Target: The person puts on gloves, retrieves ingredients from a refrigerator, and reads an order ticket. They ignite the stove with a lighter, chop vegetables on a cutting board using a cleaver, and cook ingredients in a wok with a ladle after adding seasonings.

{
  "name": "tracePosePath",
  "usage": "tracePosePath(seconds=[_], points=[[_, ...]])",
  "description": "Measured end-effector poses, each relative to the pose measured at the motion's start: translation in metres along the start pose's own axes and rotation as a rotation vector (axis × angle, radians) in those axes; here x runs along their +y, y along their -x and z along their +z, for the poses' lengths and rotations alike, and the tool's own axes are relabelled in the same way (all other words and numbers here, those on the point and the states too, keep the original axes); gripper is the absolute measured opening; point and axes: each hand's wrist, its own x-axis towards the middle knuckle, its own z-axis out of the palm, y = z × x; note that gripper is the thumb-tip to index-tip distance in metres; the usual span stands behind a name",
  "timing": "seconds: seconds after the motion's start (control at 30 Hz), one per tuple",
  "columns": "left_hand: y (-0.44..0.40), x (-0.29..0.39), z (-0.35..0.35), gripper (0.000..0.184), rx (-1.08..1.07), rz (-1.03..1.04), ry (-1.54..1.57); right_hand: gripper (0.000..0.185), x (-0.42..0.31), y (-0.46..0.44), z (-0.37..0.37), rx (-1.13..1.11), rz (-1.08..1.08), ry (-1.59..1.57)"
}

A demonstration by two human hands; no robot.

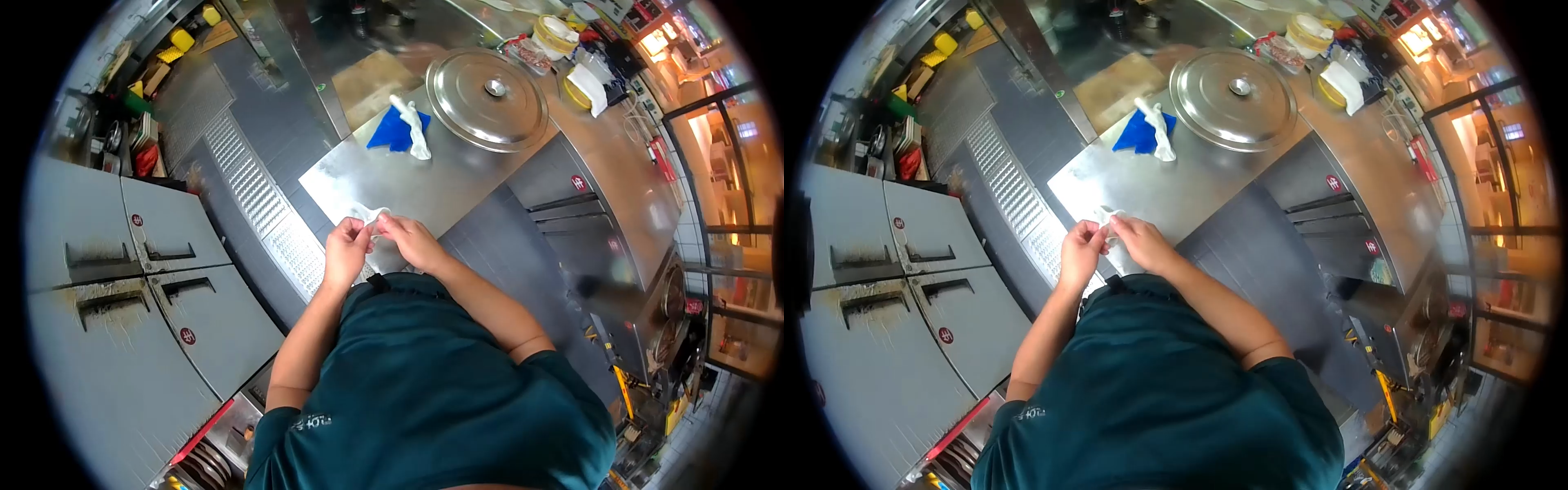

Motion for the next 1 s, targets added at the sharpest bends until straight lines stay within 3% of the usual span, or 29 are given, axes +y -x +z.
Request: tracePosePath(seconds=[0.03, 0.13, 0.23, 0.33, 0.37, 0.47, 0.67, 0.8, 0.9, 1.0], points=[[0.002, 0.008, 0.004, 0.01, -0.03, 0.019, -0.014, 0.059, 0.001, 0.003, 0.001, -0.013, -0.03, -0.013], [0.003, 0.007, 0.018, 0.005, -0.111, 0.123, -0.104, 0.053, -0.004, 0.009, -0.006, -0.078, 0.068, 0.092], [0.006, 0.006, 0.028, 0.006, -0.173, 0.283, -0.28, 0.045, 0.022, 0.001, -0.001, 0.124, 0.284, -0.435], [0.007, -0.001, 0.033, 0.007, -0.222, 0.333, -0.346, 0.035, 0.014, 0.006, -0.01, 0.386, 0.148, -0.948], [0.007, -0.004, 0.033, 0.007, -0.214, 0.353, -0.375, 0.034, 0.027, 0.008, -0.023, 0.355, 0.138, -1.117], [0.006, -0.003, 0.035, 0.006, -0.23, 0.327, -0.269, 0.041, 0.017, 0.023, -0.032, 0.301, -0.054, -1.201], [0.007, 0.004, 0.042, 0.003, -0.368, 0.554, -0.143, 0.032, 0.028, 0.014, -0.012, 0.561, 0.042, -0.263], [0.016, 0.02, 0.035, 0.005, -0.49, 0.384, 0.009, 0.031, -0.004, 0.015, -0.013, 0.696, -0.061, 0.139], [0.01, 0.019, 0.029, 0.007, -0.551, 0.435, -0.029, 0.033, -0.063, 0.022, -0.001, 0.421, -0.126, -0.319], [0.007, 0.026, 0.023, 0.007, -0.616, 0.448, -0.03, 0.037, -0.071, 0.02, -0.006, 0.241, -0.098, -0.688]])
